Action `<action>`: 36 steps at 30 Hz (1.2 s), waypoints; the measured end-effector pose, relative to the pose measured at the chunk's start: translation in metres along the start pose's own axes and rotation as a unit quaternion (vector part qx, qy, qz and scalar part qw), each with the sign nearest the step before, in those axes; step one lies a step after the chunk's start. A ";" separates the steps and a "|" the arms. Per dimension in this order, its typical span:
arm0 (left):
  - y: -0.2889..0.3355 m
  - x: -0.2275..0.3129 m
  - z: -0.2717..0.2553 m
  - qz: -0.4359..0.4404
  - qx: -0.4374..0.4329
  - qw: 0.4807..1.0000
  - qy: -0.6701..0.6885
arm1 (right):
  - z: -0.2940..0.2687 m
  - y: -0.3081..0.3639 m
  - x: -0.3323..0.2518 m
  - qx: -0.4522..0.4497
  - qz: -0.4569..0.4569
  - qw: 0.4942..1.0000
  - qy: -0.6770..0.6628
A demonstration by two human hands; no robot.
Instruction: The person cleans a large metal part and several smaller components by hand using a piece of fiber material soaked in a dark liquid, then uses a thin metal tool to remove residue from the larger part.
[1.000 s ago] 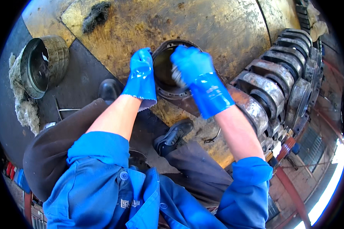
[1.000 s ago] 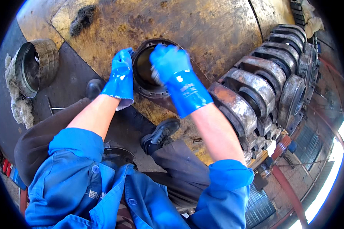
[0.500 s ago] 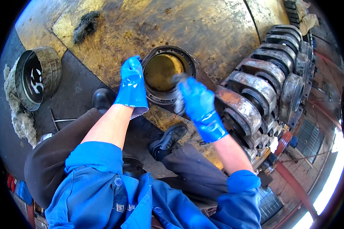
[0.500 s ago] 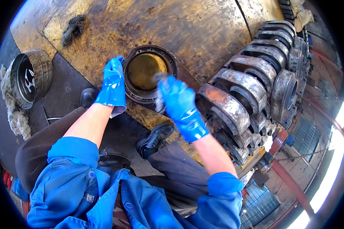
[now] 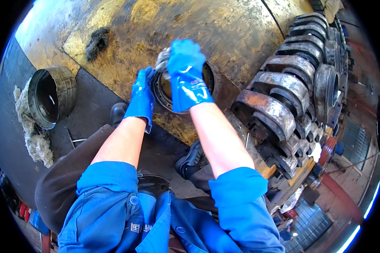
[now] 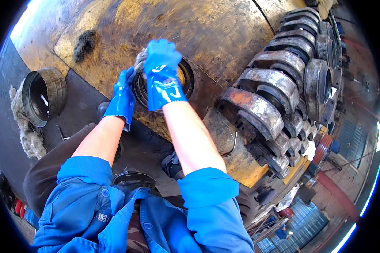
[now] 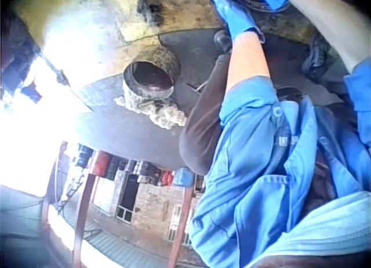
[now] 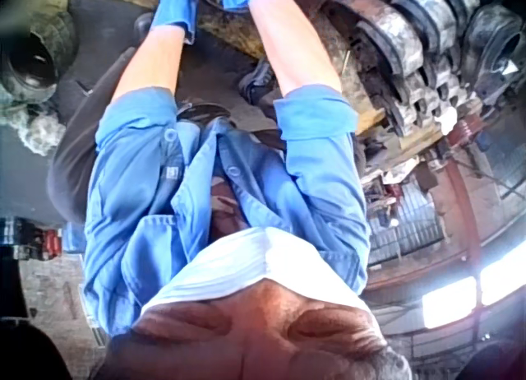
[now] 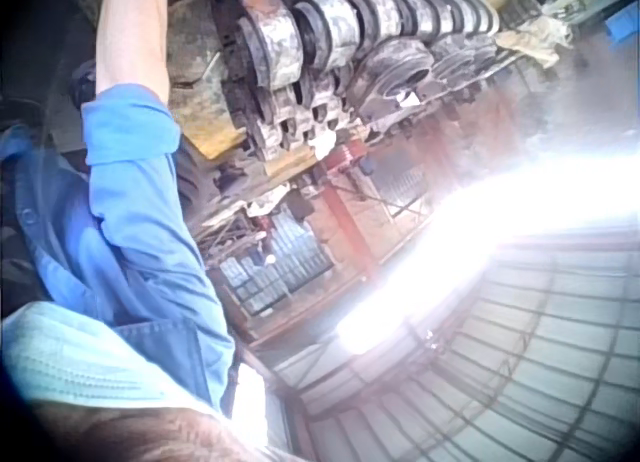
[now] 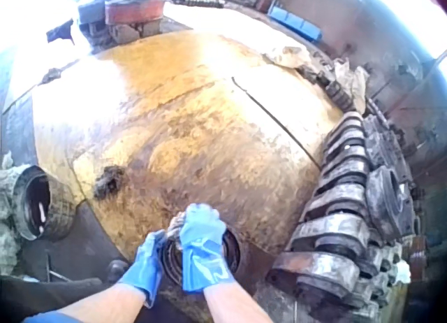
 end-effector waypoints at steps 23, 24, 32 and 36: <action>0.024 0.003 -0.010 -0.097 0.085 0.981 0.143 | -0.020 0.132 0.090 -0.061 -0.014 0.978 -0.201; 0.028 0.007 -0.011 -0.093 0.083 0.984 0.128 | -0.013 0.152 0.076 -0.104 0.061 0.943 -0.311; 0.043 0.077 0.061 -0.059 -0.020 0.998 -0.002 | -0.013 0.146 0.014 0.103 0.071 0.860 -0.495; 0.040 0.184 0.149 0.011 -0.045 0.999 -0.011 | 0.014 0.139 0.128 0.157 0.213 0.817 -0.512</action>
Point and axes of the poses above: each hand's wrist, its own y-axis away from the middle knuckle, its own z-axis out of the palm, x = y × z, the point moved 7 cm from there along -y, towards the middle knuckle, and after that the axes turned 14 degrees about y, right-handed, at the moved point
